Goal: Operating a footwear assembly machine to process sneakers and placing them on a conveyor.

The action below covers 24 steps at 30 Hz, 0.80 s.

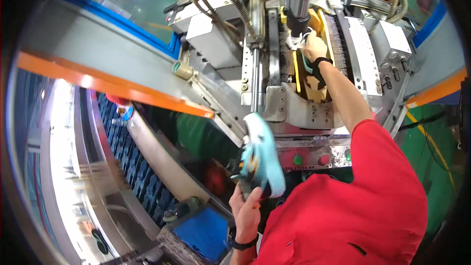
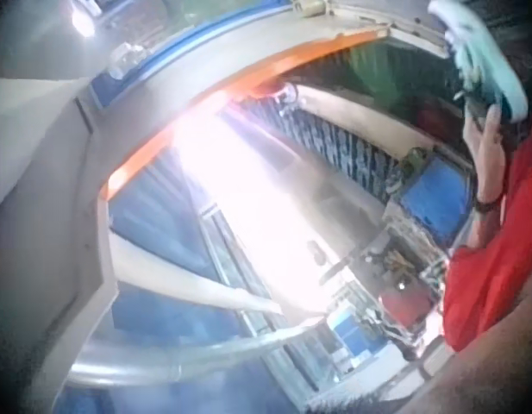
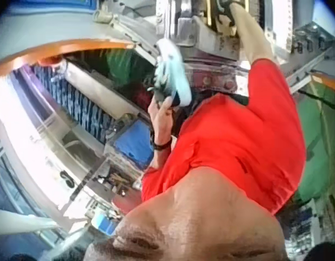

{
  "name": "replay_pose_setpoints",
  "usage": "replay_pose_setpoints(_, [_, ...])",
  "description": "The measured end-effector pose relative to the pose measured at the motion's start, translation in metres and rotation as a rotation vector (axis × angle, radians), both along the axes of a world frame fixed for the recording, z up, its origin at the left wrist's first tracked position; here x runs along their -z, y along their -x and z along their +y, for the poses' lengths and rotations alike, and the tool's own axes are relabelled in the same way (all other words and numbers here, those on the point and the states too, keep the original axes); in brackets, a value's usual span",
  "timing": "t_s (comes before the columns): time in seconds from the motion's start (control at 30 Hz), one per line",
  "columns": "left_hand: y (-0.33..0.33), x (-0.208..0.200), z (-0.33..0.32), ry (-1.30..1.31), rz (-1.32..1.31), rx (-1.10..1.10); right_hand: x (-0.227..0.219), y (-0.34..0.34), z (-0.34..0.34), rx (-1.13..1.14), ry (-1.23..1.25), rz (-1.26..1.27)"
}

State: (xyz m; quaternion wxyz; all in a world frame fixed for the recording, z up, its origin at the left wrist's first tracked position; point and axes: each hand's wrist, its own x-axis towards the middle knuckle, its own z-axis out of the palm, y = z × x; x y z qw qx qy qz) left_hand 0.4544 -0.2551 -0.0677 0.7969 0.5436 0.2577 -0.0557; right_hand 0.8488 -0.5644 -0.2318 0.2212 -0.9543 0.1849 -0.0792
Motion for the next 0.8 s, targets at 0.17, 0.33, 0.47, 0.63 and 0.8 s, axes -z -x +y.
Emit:
replay_pose_setpoints(0.17, [0.081, 0.024, 0.004, 0.054, 0.006, -0.437, 0.006, 0.003, 0.005, -0.056, 0.043, 0.149])
replay_pose_setpoints(0.33, [0.166, 0.061, -0.010, 0.022, 0.152, -0.658, -0.053, 0.200, 0.091, -0.642, -0.184, -0.345])
replay_pose_setpoints(0.47, [0.191, 0.082, -0.034, 0.192, 0.177, -0.746, 0.038, 0.304, 0.126, -1.034, -0.317, -0.308])
replay_pose_setpoints(0.63, [0.242, 0.076, -0.041, 0.251, 0.170, -0.824, 0.165, 0.309, 0.139, -1.177, -0.204, -0.175])
replay_pose_setpoints(0.8, [0.296, 0.080, -0.034, 0.321, 0.142, -1.096, 0.168, 0.305, 0.144, -1.172, -0.186, -0.141])
